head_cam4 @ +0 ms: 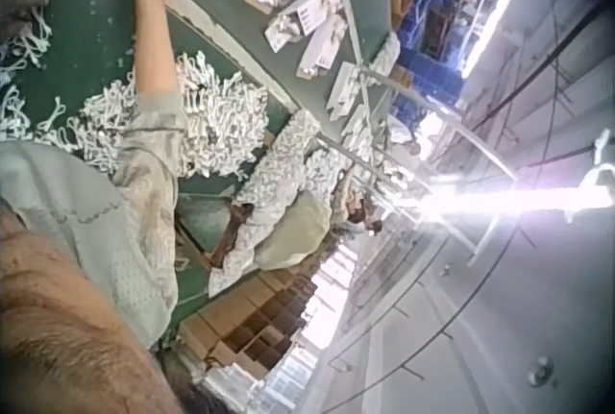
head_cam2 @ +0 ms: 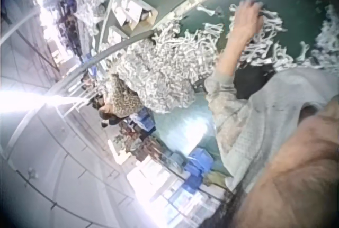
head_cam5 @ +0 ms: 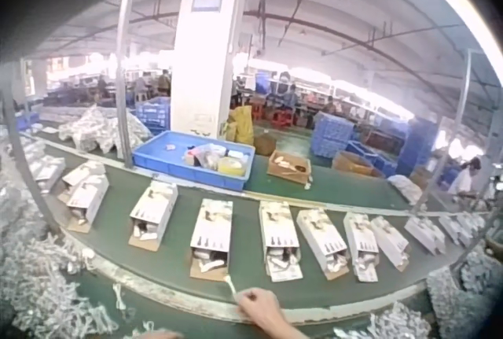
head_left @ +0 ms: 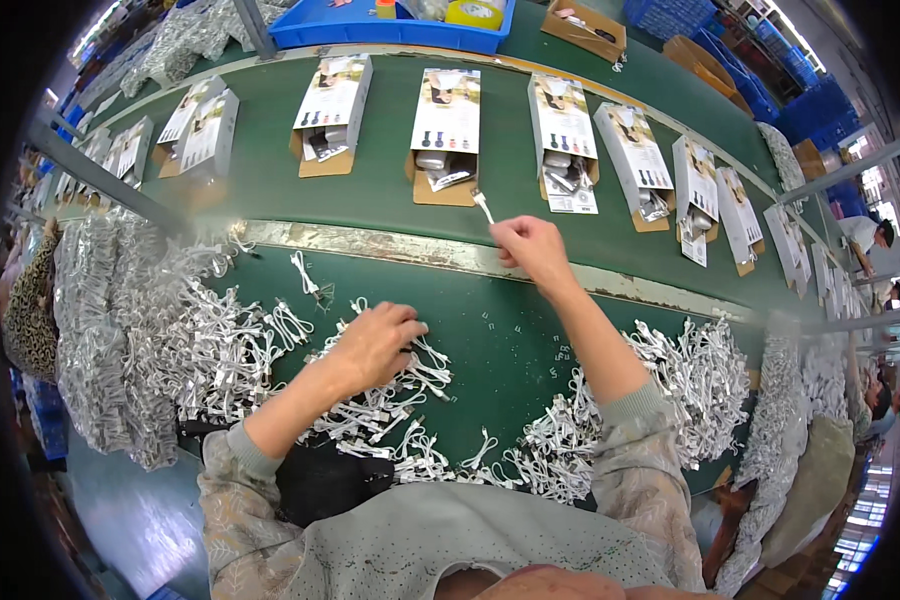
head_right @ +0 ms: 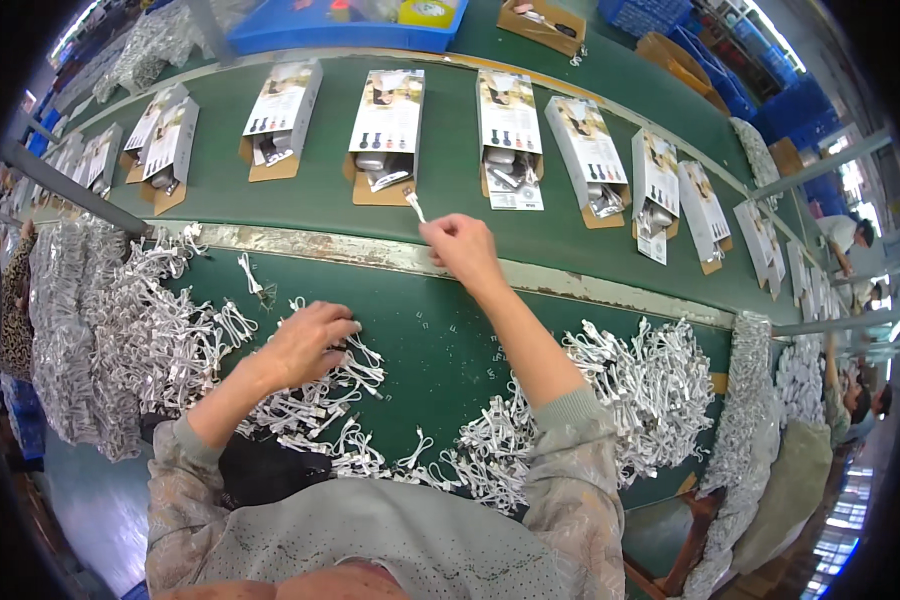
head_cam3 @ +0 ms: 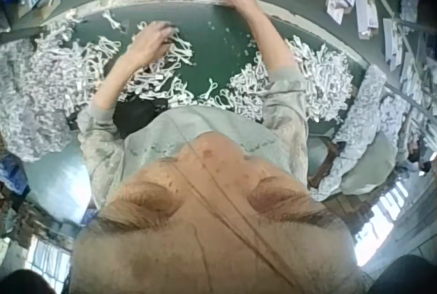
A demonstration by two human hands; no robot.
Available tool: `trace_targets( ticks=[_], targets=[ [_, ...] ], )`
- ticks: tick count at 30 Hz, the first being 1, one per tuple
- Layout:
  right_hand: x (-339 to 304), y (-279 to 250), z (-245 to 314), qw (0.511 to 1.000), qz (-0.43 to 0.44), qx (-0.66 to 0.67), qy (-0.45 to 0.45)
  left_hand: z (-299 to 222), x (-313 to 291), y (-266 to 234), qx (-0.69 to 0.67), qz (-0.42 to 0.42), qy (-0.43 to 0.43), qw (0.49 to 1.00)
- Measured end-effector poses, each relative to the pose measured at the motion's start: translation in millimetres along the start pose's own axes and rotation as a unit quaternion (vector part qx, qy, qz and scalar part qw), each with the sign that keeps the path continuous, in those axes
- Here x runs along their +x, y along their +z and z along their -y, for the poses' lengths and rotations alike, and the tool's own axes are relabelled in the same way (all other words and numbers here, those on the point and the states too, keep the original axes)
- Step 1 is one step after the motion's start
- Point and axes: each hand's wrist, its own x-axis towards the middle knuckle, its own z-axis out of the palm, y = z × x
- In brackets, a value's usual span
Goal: The person picks up a white cable from a pile, folds it by hand, and places it into a cardboard box on the conveyor belt, repeating the process for multiple boxes.
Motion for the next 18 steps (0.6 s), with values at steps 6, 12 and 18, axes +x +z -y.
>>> trace_targets(
  ticks=[6, 12, 18],
  targets=[
    [68, 32, -13, 0.946, -0.087, 0.291, 0.115, -6, -5, 21, 0.032, -0.028, 0.014, 0.999],
    [67, 17, -8, 0.993, -0.066, 0.086, 0.049, 11, -3, 17, -0.099, -0.118, -0.115, 0.981],
    [-43, 42, 1, 0.95, 0.119, -0.209, -0.199, 29, -6, -5, -0.266, -0.151, -0.241, 0.921]
  ],
)
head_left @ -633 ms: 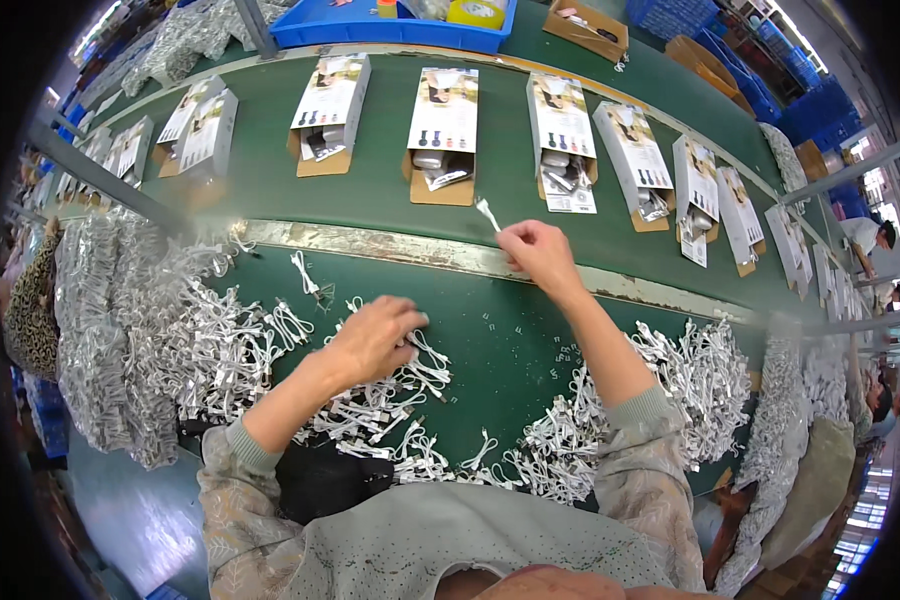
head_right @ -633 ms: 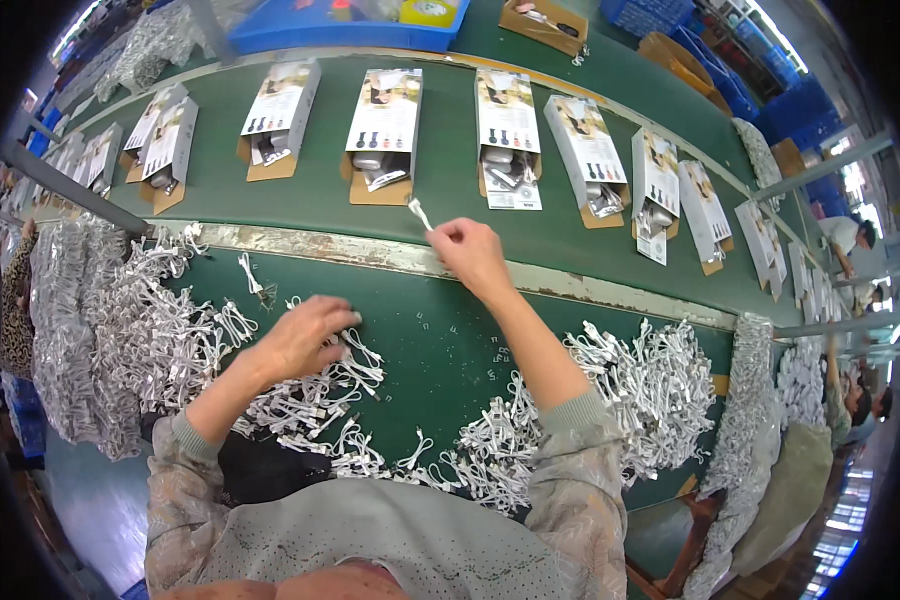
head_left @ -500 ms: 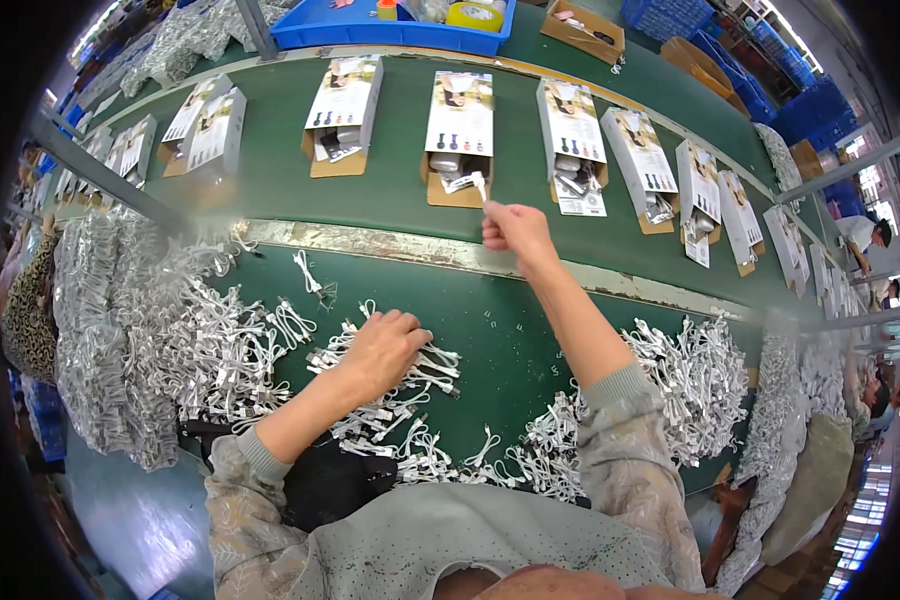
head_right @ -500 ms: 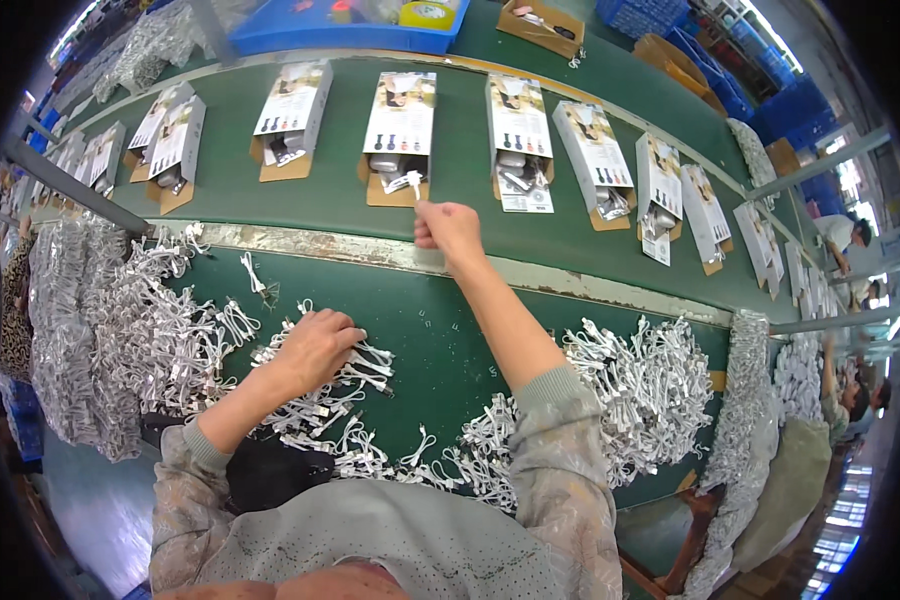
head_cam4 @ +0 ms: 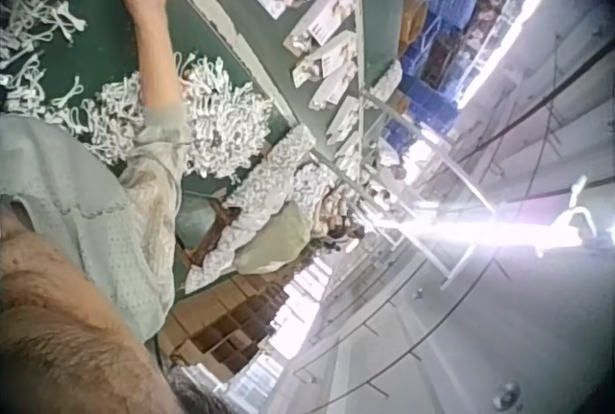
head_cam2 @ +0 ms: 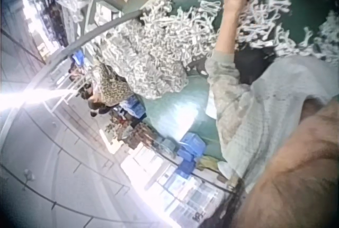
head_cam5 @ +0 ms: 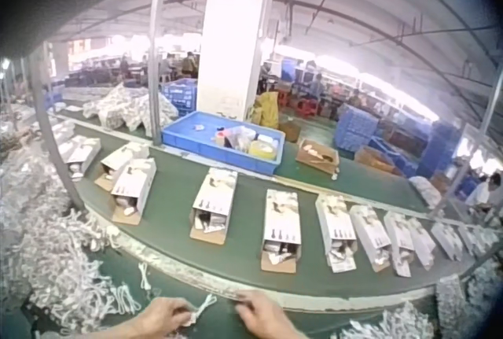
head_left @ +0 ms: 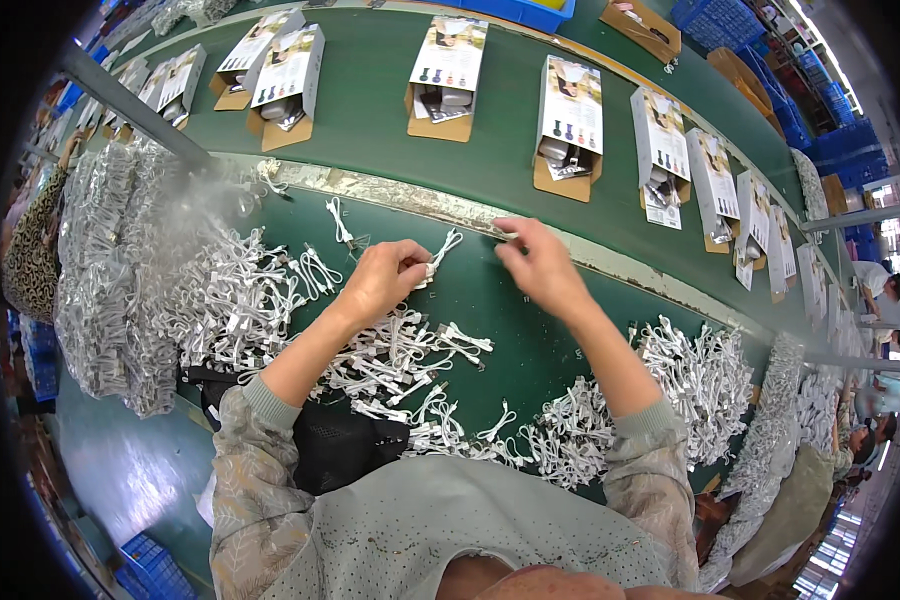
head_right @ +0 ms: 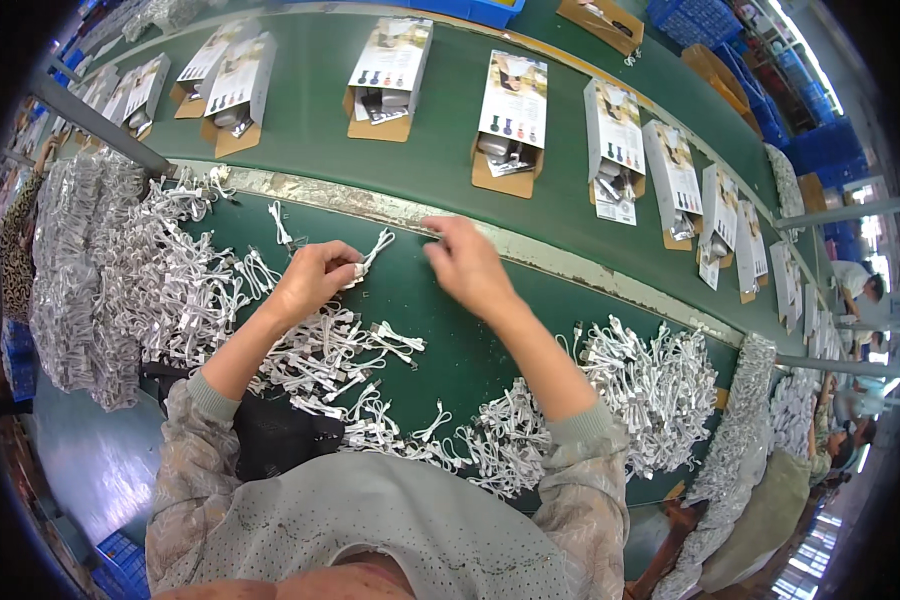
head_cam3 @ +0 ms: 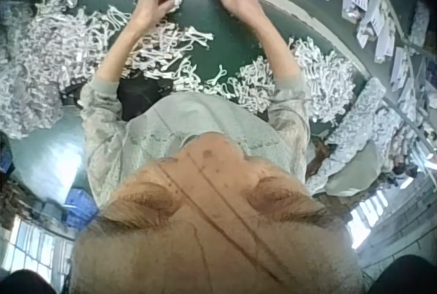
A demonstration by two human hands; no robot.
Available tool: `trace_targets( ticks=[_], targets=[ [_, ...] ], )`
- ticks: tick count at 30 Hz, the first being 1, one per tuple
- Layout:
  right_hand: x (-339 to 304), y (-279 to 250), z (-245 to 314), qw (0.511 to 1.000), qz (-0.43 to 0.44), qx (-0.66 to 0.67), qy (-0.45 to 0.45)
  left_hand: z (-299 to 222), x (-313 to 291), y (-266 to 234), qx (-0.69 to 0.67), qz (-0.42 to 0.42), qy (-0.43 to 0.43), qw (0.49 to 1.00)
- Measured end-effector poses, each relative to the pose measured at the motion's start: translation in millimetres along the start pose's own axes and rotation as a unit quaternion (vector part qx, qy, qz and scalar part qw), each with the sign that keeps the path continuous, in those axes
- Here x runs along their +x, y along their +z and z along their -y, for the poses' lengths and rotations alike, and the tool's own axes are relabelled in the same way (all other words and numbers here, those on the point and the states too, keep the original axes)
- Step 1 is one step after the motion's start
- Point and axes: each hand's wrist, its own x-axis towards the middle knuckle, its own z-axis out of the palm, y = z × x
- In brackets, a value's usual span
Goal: The person picks up a white cable from a pile, folds it by hand, and places it into a cardboard box on the conveyor belt, repeating the process for multiple boxes.
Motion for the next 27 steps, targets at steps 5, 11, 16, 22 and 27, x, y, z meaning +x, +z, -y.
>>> trace_targets(
  ticks=[5, 11, 16, 22, 27],
  targets=[
    [4, 29, 1, 0.974, -0.011, -0.12, -0.193, -3, -1, 9, 0.007, 0.021, 0.055, 0.998],
    [12, 28, -11, 0.989, 0.023, -0.116, -0.084, -6, -16, -3, 0.166, -0.007, 0.125, 0.978],
    [39, 10, -28, 0.926, -0.073, 0.308, 0.204, 7, -29, -4, 0.307, -0.018, 0.174, 0.936],
    [113, -2, -51, 0.854, -0.228, 0.403, 0.236, 3, -29, -4, 0.282, -0.017, 0.178, 0.942],
    [139, -22, -106, 0.925, -0.312, 0.105, 0.189, -12, -13, -3, 0.126, -0.055, 0.154, 0.978]
  ],
)
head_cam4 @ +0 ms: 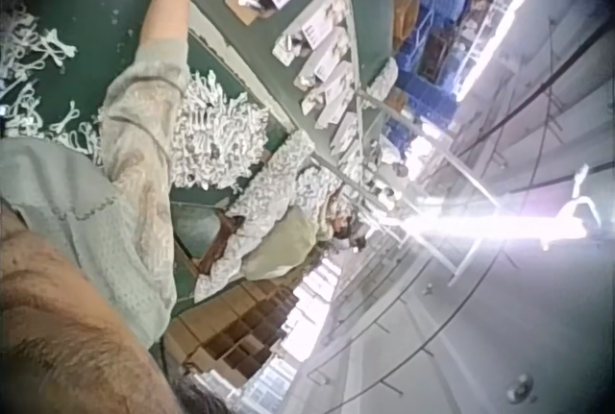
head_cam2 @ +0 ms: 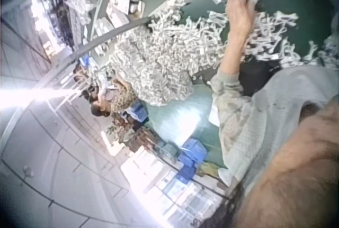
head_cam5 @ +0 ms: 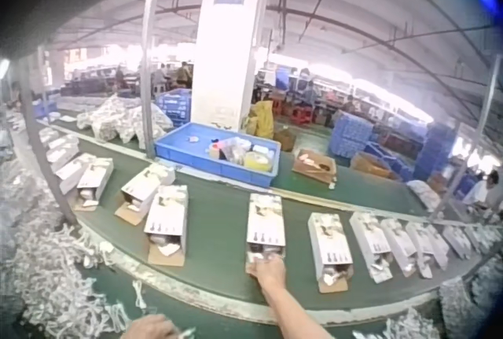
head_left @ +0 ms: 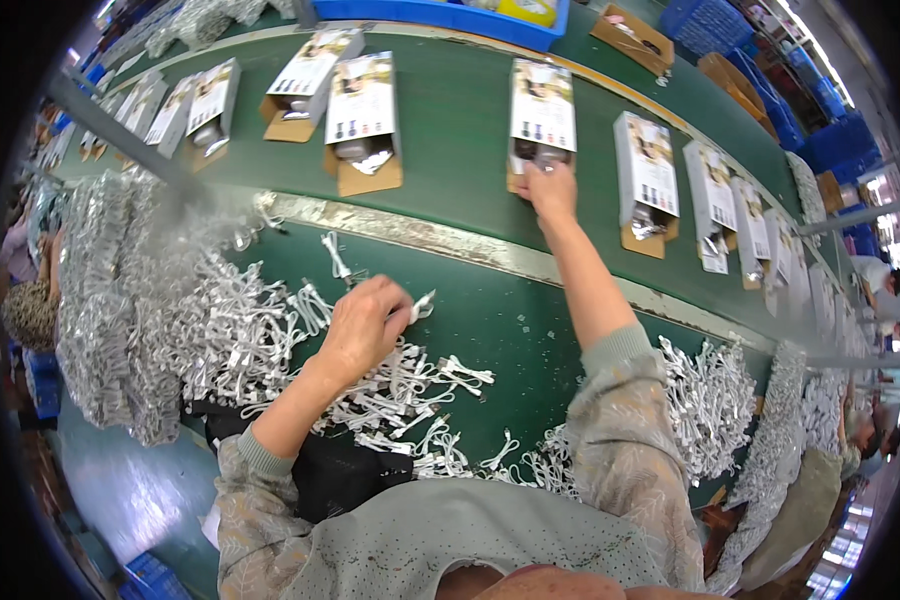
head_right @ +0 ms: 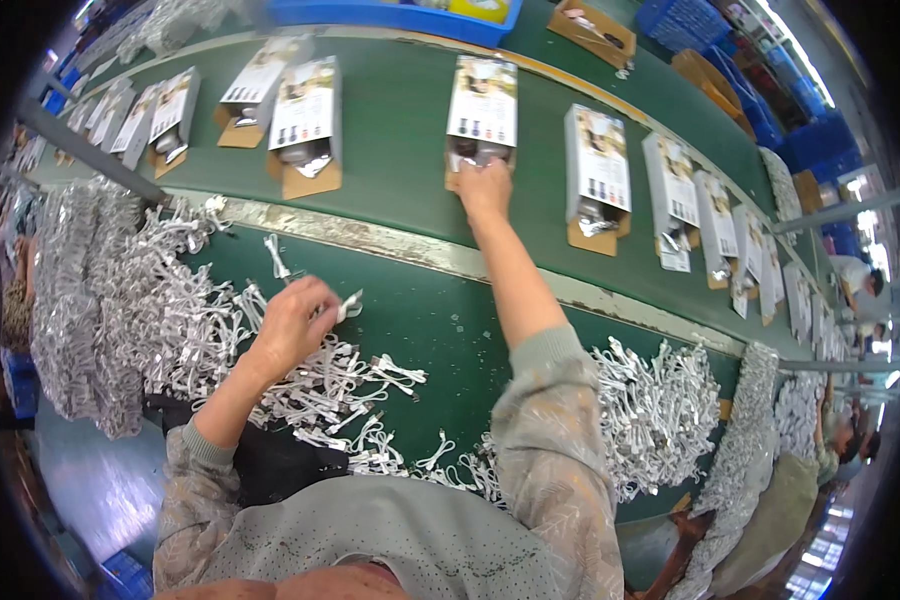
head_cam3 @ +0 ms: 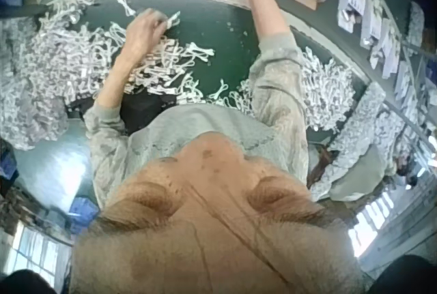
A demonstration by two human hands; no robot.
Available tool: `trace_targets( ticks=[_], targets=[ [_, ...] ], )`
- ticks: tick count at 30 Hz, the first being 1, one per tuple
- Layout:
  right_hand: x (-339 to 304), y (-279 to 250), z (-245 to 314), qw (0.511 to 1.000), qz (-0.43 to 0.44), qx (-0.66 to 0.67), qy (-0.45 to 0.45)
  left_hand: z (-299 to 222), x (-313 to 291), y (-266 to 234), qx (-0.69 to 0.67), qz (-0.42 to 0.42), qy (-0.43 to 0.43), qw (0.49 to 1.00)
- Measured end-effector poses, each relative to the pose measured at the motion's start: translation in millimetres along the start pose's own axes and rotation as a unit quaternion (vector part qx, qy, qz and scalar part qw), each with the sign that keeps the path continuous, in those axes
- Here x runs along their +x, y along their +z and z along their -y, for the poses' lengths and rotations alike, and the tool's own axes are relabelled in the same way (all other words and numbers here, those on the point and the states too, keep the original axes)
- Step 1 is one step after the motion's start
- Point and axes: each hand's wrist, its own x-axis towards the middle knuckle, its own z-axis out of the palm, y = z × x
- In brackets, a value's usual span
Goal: The person picks up a white cable from a pile, folds it by hand, and places it into a cardboard box on the conveyor belt, repeating the process for multiple boxes.
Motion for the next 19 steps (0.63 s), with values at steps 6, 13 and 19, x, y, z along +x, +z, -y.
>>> trace_targets(
  ticks=[6, 13, 19],
  targets=[
    [-124, -32, 50, 0.941, 0.333, -0.034, -0.041, 27, 27, -17, -0.314, -0.059, -0.175, 0.931],
    [-179, -19, 74, 0.837, 0.49, 0.209, 0.125, 13, 40, -2, -0.455, -0.029, -0.212, 0.864],
    [-167, -19, 66, 0.863, 0.415, 0.216, 0.192, 25, 44, -9, -0.443, -0.029, -0.213, 0.871]
  ],
)
